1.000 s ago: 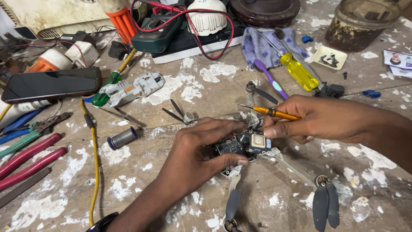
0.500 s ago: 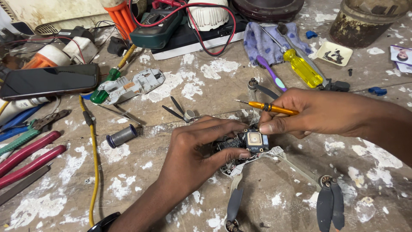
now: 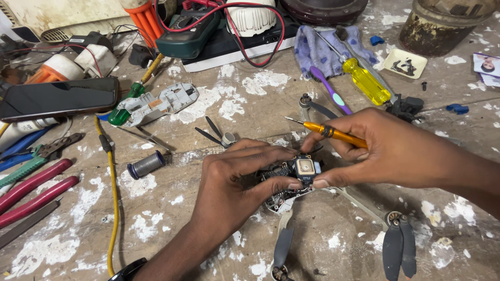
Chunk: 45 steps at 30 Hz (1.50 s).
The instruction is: The person repairs a small quadcopter drone on a cluttered workbench, using a precision screwdriver to unscrew and re-tighten screws on the drone's exposed circuit board and frame, holding the drone steady with one hand while driving screws with the other.
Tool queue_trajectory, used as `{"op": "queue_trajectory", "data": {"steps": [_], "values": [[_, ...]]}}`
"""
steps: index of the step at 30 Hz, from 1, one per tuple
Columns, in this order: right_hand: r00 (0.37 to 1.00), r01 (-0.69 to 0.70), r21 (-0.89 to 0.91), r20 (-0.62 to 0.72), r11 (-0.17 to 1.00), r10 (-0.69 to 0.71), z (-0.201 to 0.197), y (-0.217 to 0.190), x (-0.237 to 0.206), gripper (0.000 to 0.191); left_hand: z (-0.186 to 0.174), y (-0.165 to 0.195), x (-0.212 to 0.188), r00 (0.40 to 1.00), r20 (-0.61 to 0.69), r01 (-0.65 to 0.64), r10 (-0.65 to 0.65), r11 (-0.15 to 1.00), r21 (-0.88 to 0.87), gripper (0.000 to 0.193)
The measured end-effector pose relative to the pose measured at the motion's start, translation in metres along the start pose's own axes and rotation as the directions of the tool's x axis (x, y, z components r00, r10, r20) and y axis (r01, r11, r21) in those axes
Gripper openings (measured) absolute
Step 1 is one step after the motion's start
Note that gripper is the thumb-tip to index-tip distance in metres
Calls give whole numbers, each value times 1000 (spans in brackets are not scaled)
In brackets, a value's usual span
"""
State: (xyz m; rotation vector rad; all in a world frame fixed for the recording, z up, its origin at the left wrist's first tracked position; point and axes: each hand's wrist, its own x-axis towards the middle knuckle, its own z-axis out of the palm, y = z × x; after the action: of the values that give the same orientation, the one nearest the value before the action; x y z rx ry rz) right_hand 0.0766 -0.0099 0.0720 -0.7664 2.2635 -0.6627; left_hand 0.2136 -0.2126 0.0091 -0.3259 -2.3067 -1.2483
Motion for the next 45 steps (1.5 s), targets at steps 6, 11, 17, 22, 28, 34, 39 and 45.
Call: {"op": "queue_trajectory", "data": {"steps": [6, 11, 17, 22, 28, 34, 39, 45], "values": [[997, -65, -156, -52, 986, 57, 2, -16, -9, 57, 1, 1, 0, 1000, -2, 18, -18, 1000, -21, 37], [999, -29, -243, -45, 970, 19, 1, -12, -5, 58, 1, 1, -1, 999, 28, 46, -45, 997, -61, 39], [997, 74, -269, 12, 960, -73, -4, -5, 2, 61, 1, -4, 3, 962, 68, 272, -265, 952, -138, 27], [999, 39, -348, 42, 937, -27, -1, -5, 4, 64, 1, -9, 3, 951, 76, 310, -301, 927, -212, 20], [997, 64, -356, 54, 932, -48, 0, -8, 5, 65, 1, -10, 4, 924, 120, 380, -362, 901, -210, 19], [997, -46, -353, 42, 934, 65, 2, -10, 6, 64, 3, -11, 2, 948, 104, 316, -300, 923, -220, 20], [998, -49, -229, 33, 972, 59, 5, -8, 6, 62, 3, -12, 1, 947, 116, 320, -301, 919, -230, 19], [998, -51, -56, 37, 997, 53, 8, -3, 6, 63, 4, -11, 1, 954, 106, 299, -282, 930, -213, 19]]}}
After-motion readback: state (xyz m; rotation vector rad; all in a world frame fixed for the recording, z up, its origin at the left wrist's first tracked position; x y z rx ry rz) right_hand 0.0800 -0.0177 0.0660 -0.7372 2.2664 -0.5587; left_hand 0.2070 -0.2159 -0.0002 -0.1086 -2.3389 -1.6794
